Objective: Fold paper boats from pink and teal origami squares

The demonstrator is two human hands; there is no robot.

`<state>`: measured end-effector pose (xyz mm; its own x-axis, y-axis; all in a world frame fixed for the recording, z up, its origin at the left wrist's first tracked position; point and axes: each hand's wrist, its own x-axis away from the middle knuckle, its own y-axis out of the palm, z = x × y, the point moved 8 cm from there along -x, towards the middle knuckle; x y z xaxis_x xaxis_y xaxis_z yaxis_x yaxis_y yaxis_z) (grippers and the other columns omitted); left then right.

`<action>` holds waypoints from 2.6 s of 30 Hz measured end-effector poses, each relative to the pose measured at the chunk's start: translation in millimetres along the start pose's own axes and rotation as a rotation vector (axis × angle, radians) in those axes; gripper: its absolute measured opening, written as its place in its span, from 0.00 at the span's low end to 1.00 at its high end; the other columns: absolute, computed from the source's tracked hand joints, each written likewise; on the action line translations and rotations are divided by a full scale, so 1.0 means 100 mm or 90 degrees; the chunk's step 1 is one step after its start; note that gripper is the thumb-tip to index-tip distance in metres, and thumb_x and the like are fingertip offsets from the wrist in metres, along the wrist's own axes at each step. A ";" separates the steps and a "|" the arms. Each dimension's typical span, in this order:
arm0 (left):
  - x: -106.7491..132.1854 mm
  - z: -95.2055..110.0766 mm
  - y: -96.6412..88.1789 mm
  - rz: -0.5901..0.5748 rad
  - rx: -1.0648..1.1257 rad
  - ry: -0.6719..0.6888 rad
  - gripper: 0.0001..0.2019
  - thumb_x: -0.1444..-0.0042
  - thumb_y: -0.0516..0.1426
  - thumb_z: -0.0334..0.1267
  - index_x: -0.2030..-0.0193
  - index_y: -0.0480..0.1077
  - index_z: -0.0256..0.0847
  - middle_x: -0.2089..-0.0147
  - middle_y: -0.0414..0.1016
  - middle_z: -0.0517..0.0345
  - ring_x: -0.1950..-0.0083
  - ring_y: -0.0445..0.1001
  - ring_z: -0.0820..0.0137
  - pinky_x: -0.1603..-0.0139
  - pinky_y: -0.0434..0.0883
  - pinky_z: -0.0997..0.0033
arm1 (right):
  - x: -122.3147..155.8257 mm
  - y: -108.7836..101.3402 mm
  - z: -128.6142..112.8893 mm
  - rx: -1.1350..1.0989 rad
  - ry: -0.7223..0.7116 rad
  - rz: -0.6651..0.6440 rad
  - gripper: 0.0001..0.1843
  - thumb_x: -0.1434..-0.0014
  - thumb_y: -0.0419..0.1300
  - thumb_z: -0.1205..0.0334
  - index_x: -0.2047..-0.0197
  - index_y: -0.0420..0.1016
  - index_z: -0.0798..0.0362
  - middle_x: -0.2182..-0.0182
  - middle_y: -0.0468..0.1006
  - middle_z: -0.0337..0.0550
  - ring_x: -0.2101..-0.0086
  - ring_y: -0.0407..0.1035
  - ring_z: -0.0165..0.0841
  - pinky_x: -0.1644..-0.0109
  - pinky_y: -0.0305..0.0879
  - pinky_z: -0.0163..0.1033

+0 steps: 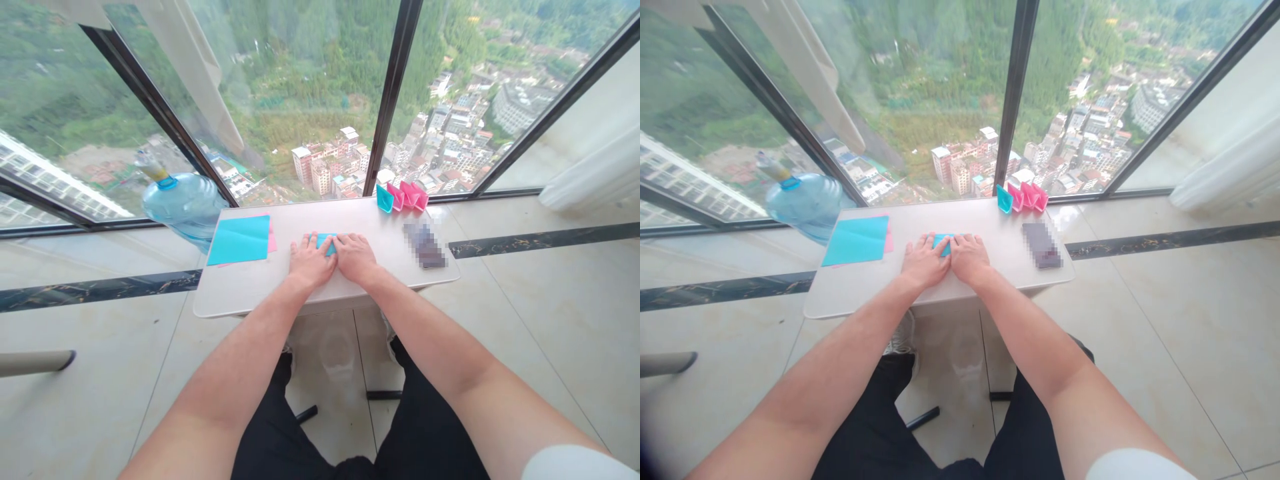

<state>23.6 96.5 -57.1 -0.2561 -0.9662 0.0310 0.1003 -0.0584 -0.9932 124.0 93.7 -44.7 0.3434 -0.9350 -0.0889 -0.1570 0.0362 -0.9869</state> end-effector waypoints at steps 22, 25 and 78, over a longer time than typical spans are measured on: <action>-0.04 0.04 -0.12 0.097 0.065 0.079 0.24 0.39 0.55 0.45 0.38 0.70 0.38 0.35 0.72 0.45 0.31 0.65 0.57 0.29 0.59 0.58 | -0.02 -0.11 0.32 -0.083 0.114 0.013 0.23 0.39 0.53 0.65 0.41 0.73 0.53 0.44 0.77 0.50 0.44 0.66 0.44 0.39 0.59 0.46; -0.08 0.04 -0.10 0.087 0.073 0.090 0.18 0.38 0.56 0.44 0.46 0.75 0.39 0.43 0.78 0.45 0.36 0.71 0.57 0.32 0.63 0.59 | -0.03 -0.09 0.34 -0.078 0.118 0.006 0.22 0.40 0.56 0.62 0.42 0.74 0.51 0.43 0.76 0.51 0.43 0.65 0.45 0.39 0.59 0.48; -0.13 -0.36 -0.12 0.081 0.222 0.132 0.09 0.44 0.55 0.31 0.65 0.77 0.41 0.61 0.78 0.51 0.54 0.74 0.61 0.48 0.71 0.61 | -0.04 -0.01 0.54 -0.221 -0.055 0.067 0.07 0.41 0.61 0.70 0.67 0.80 0.51 0.66 0.80 0.43 0.61 0.69 0.37 0.51 0.62 0.40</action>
<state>-8.5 118.3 -49.7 -0.4052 -0.9022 -0.1475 0.4537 -0.0583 -0.8893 172.4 116.5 -50.5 0.3840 -0.8985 -0.2127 -0.4948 -0.0057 -0.8690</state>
